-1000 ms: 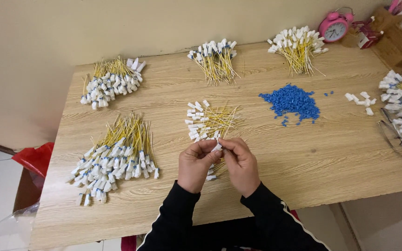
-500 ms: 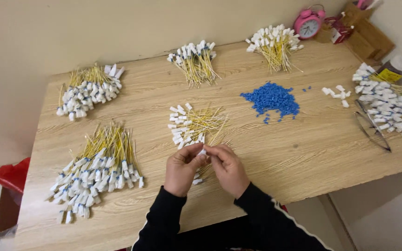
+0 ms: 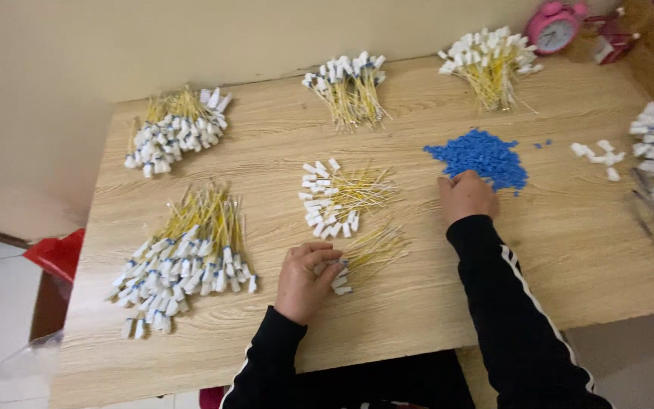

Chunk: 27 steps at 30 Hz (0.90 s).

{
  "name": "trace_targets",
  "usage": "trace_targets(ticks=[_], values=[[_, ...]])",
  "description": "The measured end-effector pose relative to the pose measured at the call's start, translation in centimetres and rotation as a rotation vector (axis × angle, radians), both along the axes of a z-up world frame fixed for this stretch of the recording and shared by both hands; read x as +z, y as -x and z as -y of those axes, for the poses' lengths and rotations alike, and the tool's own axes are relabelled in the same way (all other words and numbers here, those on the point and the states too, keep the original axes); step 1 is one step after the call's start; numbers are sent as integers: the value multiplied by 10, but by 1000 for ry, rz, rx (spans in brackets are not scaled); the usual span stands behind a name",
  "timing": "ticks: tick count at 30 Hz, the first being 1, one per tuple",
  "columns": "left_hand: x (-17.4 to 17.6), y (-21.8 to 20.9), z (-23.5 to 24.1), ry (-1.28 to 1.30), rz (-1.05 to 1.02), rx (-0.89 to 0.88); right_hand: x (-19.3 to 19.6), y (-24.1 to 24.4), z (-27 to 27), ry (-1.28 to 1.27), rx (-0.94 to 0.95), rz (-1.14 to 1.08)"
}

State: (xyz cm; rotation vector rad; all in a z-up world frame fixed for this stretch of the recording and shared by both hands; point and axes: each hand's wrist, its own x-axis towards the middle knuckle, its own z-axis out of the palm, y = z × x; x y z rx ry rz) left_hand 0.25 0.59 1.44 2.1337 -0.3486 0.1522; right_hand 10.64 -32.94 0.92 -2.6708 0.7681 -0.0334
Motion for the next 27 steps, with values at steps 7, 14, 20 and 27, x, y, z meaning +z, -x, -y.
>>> trace_targets(ticks=[7,14,20,27], values=[[-4,-29,0,-115,-93,234,12,2,-16,57,1,-80],[-24,-60,6,-396,-123,262,-18,8,6,19,-51,-21],[-24,-59,3,-371,-191,260,3,30,-4,0,-55,11],[19,-35,-1,-40,-140,349,8,12,-9,85,-31,-13]])
